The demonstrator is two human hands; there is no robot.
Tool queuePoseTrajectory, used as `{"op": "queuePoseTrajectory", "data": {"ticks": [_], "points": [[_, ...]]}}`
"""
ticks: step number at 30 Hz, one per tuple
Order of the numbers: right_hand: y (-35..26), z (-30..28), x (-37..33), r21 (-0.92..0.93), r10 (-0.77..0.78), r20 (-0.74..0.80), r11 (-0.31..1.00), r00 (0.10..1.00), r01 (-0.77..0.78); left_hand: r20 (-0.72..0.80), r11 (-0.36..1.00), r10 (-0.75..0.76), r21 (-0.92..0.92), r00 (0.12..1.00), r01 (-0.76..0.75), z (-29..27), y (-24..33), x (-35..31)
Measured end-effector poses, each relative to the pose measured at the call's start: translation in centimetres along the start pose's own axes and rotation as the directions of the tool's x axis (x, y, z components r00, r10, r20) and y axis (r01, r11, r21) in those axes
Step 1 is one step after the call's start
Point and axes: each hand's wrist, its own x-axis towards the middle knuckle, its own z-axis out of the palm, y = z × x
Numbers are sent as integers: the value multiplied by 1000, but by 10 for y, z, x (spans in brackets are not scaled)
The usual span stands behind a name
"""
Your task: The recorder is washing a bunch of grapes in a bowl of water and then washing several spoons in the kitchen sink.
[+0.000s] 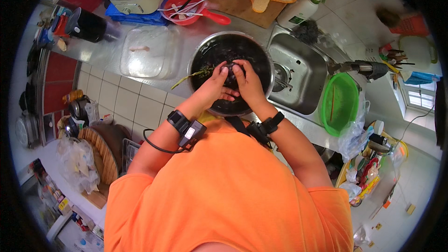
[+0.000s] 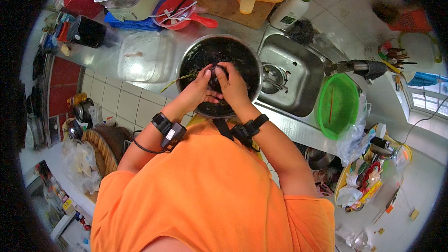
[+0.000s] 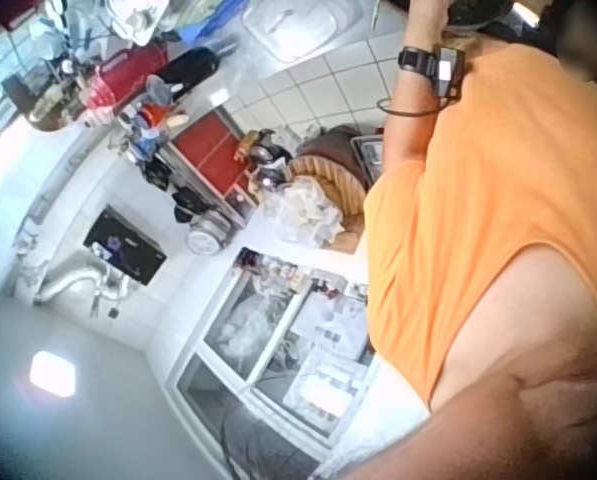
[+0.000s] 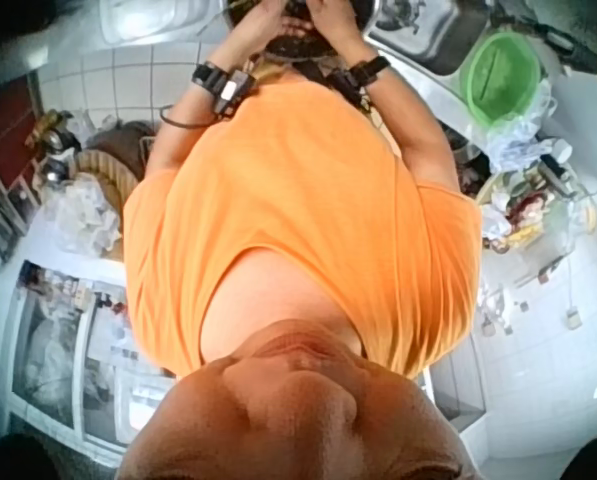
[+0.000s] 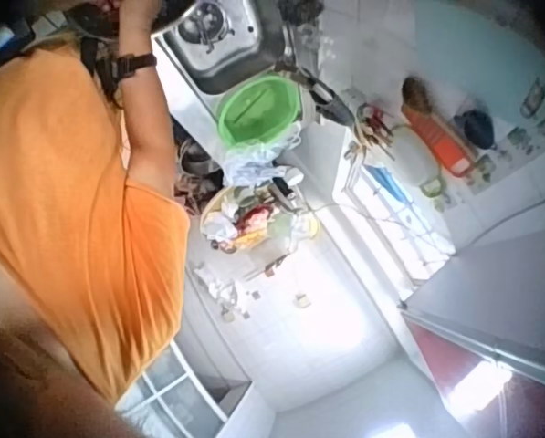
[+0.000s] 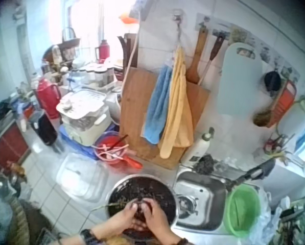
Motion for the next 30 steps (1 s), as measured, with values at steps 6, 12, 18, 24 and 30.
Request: {"op": "queuePoseTrajectory", "data": {"ticks": [6, 12, 18, 24, 30], "points": [[2, -14, 32, 471, 480, 172, 727, 860, -500, -185, 873, 189, 482, 964, -79, -36, -27, 14], [54, -14, 21, 342, 301, 136, 880, 944, -329, 544, -460, 397, 815, 739, -352, -43, -51, 11], [52, 20, -23, -611, -31, 605, 622, 796, 489, 157, -472, 137, 879, 978, -75, -42, -37, 38], [60, 30, -4, -667, -165, 733, 11, 659, 745, 74, -502, 196, 864, 978, 36, -44, -33, 34], [52, 34, 2, -554, 193, 832, 306, 519, 774, 246, -601, 252, 798, 936, -48, -51, -35, 31]]}}
